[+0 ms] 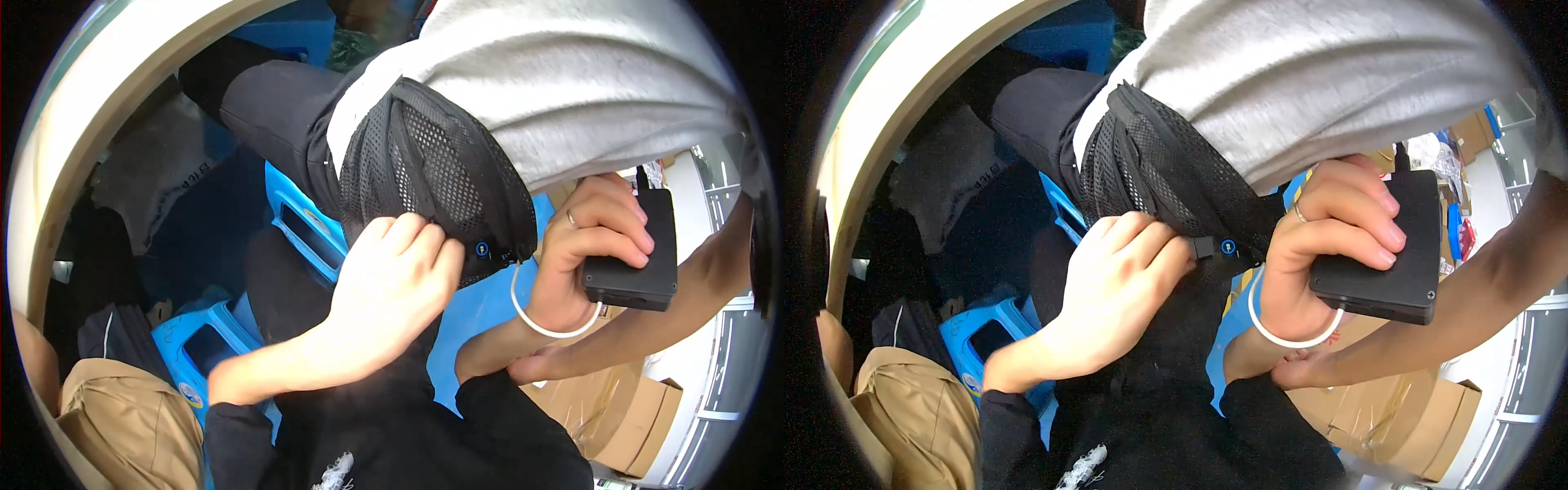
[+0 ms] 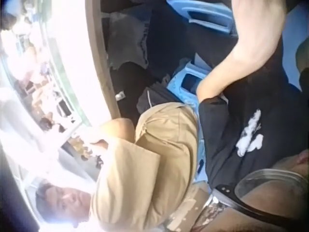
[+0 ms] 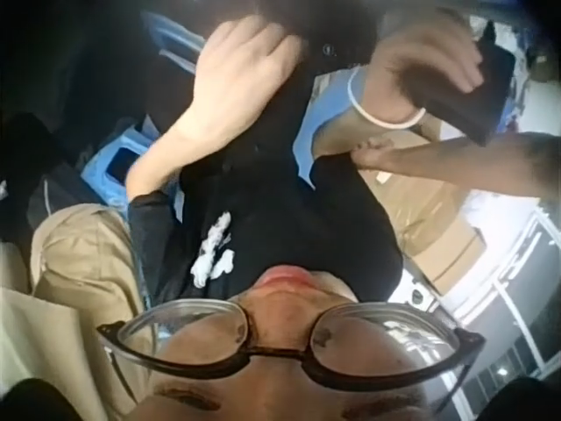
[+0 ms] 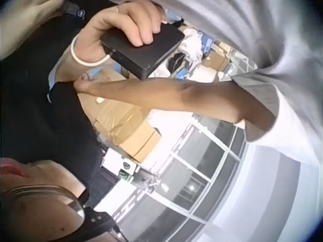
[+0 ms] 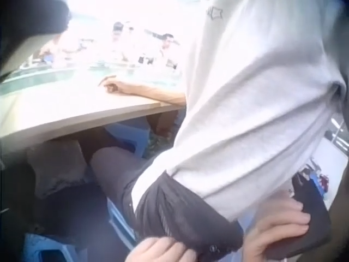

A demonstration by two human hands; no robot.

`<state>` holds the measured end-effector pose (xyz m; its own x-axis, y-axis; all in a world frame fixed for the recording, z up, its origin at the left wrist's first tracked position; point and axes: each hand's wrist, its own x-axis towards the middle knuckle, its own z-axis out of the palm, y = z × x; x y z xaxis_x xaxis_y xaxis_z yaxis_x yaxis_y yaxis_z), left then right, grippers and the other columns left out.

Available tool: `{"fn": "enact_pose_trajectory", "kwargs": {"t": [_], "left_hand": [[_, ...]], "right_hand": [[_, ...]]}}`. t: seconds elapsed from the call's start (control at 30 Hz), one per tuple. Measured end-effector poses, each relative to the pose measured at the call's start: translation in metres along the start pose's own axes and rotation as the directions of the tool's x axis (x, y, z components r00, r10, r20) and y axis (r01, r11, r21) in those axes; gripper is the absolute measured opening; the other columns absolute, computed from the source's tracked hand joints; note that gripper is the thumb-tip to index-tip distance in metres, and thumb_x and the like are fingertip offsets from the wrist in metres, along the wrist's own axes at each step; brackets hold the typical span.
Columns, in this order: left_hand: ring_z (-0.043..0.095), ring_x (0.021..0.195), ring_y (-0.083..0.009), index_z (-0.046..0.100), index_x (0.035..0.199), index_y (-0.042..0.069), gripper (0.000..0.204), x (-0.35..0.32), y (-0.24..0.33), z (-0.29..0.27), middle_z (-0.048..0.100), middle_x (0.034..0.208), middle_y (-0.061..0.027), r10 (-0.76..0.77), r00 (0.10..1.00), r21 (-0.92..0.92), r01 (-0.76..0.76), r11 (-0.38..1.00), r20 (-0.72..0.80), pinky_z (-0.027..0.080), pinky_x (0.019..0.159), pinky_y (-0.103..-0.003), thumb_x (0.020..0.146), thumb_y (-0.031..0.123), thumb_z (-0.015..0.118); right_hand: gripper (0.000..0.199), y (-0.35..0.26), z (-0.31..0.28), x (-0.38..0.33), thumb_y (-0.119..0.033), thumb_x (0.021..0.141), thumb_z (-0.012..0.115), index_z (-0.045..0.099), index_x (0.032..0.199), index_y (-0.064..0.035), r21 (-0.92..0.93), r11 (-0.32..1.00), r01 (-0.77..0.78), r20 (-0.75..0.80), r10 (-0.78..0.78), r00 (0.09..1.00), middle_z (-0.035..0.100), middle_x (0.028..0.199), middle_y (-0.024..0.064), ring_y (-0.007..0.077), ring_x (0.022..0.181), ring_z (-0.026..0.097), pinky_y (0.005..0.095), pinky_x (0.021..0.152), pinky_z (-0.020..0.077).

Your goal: Assisting a coworker by placing a power bank and cables into a waist-mounted mesh pouch and securing it.

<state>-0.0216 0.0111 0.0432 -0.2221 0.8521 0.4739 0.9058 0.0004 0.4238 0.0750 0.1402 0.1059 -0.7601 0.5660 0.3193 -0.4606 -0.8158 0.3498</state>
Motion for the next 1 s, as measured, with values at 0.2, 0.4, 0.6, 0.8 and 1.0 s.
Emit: {"fn": "enact_pose_trajectory", "kwargs": {"t": [0.2,0.4,0.6,0.8,1.0], "left_hand": [[0.058,0.089,-0.0213,0.058,0.088,0.001,0.015,0.014,0.021,0.011,0.058,0.088,-0.0089,0.083,0.987,0.114,-0.099,0.988,0.141,0.047,0.076,-0.029,0.078,0.012,0.059],[0.057,0.082,-0.0208,0.066,0.084,0.006,0.014,0.028,0.026,0.015,0.062,0.08,-0.006,0.101,0.951,0.3,-0.192,0.934,0.293,0.044,0.07,-0.031,0.076,0.016,0.06],[0.061,0.078,-0.022,0.067,0.078,0.006,0.01,0.036,0.019,0.009,0.065,0.076,-0.0064,0.159,0.957,0.157,-0.2,0.967,0.24,0.048,0.068,-0.034,0.073,0.014,0.064],[0.057,0.105,-0.0399,0.054,0.121,-0.003,0.058,-0.009,-0.021,-0.034,0.058,0.109,-0.0209,0.05,0.998,-0.25,-0.037,0.967,0.044,0.048,0.091,-0.042,0.069,0.012,0.077],[0.049,0.123,-0.0411,0.051,0.127,-0.002,0.071,-0.017,-0.04,-0.033,0.05,0.131,-0.0226,0.055,0.999,-0.395,-0.05,0.917,0.001,0.043,0.102,-0.043,0.062,0.006,0.075]], "right_hand": [[0.018,-0.003,0.022,-0.007,0.0,0.086,0.057,0.049,0.102,-0.0004,-0.091,0.993,0.079,0.083,-0.071,0.994,0.054,0.091,0.0114,0.0255,0.08,0.063,0.037,0.067,0.0579],[0.013,0.007,0.047,-0.003,0.005,0.084,0.057,0.049,0.093,-0.0006,-0.187,0.969,0.163,0.148,-0.136,0.98,0.052,0.086,0.0137,0.0267,0.074,0.061,0.0368,0.061,0.0577],[0.013,-0.002,0.058,-0.004,0.003,0.086,0.056,0.049,0.096,-0.0008,-0.248,0.961,0.12,0.128,-0.09,0.988,0.051,0.086,0.0125,0.0262,0.076,0.062,0.0367,0.063,0.0575],[0.019,-0.011,0.064,-0.016,-0.012,0.094,0.052,0.045,0.11,-0.0037,-0.495,0.862,0.111,0.085,-0.08,0.993,0.05,0.091,0.0079,0.0191,0.076,0.06,0.0328,0.061,0.0522],[0.027,-0.062,0.035,-0.028,-0.025,0.1,0.044,0.045,0.118,-0.0044,-0.758,0.582,-0.295,-0.045,0.405,0.913,0.048,0.1,0.0114,0.0272,0.087,0.056,0.0385,0.069,0.0498]]}}
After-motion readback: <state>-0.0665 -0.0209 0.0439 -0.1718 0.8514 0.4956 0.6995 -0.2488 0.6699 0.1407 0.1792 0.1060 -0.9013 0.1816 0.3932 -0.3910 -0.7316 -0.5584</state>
